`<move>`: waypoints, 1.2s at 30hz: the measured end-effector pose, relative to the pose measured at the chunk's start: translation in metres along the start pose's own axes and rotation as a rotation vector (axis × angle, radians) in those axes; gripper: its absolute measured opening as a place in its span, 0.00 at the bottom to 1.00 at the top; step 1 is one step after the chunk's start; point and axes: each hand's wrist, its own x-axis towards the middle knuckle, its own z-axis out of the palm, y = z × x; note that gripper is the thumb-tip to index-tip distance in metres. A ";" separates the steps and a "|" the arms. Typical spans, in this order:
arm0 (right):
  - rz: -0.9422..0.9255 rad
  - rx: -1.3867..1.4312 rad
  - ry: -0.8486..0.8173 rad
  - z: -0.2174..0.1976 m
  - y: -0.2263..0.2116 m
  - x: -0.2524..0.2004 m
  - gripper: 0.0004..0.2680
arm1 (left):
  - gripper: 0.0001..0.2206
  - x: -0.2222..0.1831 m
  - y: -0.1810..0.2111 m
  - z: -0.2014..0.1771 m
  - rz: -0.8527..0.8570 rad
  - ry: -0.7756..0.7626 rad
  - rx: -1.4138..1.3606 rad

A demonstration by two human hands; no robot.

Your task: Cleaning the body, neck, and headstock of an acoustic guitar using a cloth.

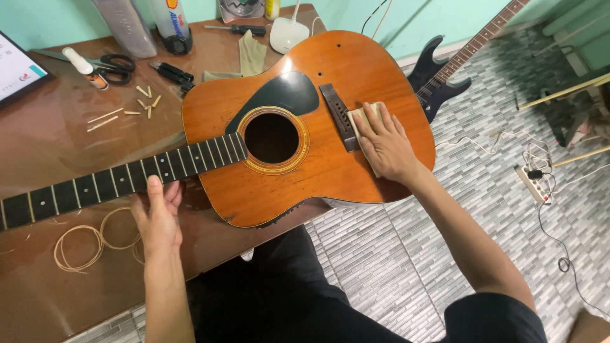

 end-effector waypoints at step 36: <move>0.440 0.240 -0.064 -0.032 0.013 0.212 0.25 | 0.40 -0.025 0.081 0.052 -0.233 0.043 0.158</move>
